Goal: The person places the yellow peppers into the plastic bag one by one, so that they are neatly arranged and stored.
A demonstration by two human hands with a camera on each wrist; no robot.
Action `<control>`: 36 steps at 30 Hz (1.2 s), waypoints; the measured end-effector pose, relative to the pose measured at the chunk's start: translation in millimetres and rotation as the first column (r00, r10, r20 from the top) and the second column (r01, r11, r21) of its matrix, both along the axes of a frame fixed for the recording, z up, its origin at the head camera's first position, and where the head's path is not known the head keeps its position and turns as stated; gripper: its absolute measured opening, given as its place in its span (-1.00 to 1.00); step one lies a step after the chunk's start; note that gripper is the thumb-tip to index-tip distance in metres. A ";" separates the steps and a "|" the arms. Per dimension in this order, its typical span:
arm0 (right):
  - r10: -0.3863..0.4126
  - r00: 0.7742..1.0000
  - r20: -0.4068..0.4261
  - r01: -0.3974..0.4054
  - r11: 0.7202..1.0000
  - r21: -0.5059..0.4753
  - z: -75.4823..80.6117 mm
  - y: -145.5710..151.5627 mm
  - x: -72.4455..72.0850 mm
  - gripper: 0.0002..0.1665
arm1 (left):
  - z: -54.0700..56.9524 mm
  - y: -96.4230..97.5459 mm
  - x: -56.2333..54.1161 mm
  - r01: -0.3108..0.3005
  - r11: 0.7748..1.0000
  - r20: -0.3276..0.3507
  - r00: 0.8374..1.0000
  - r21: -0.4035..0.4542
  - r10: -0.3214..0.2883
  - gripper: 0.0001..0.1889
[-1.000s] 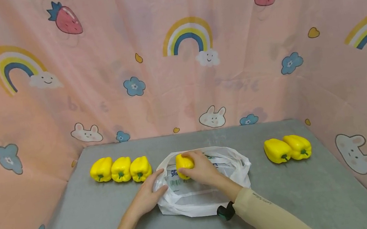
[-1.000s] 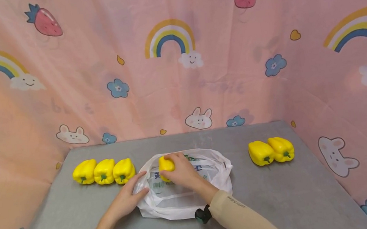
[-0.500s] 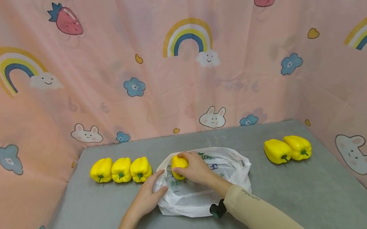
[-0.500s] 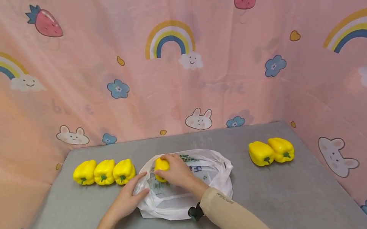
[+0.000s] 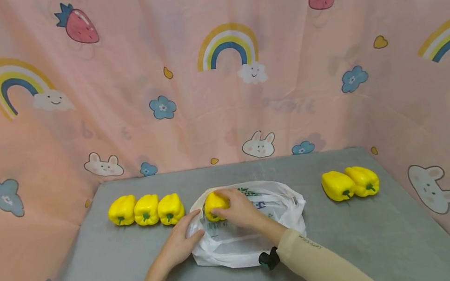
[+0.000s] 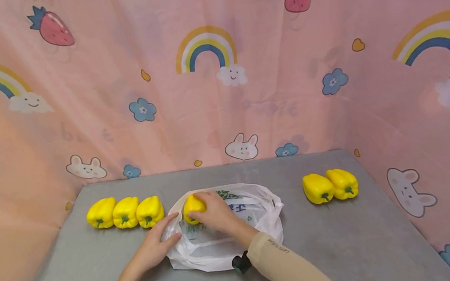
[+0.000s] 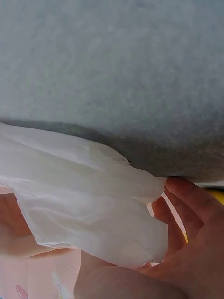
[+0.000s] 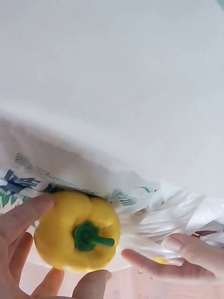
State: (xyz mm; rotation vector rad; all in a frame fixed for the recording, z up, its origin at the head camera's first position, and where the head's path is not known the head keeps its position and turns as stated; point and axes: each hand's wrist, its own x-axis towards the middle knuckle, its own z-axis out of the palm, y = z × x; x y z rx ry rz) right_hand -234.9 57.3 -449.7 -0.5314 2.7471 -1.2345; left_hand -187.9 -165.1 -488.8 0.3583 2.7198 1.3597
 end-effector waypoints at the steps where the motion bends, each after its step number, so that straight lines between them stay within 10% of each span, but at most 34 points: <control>1: 0.000 1.000 -0.001 0.000 1.000 -0.001 1.9 2.3 1.0 -0.32 | 0.1 0.0 0.0 0.001 1.000 0.000 1.000 -0.002 -0.001 -0.41; 15: 0.055 0.998 0.007 -0.055 0.998 0.017 35.9 38.8 15.8 -0.50 | -0.4 -1.5 -1.3 -0.004 1.000 -0.032 0.999 -0.021 0.004 -0.41; 36: 0.022 0.989 -0.144 -0.010 0.997 0.079 43.9 129.5 21.0 -0.60 | -2.2 -1.2 -2.6 0.000 1.000 -0.015 1.000 -0.016 -0.001 -0.40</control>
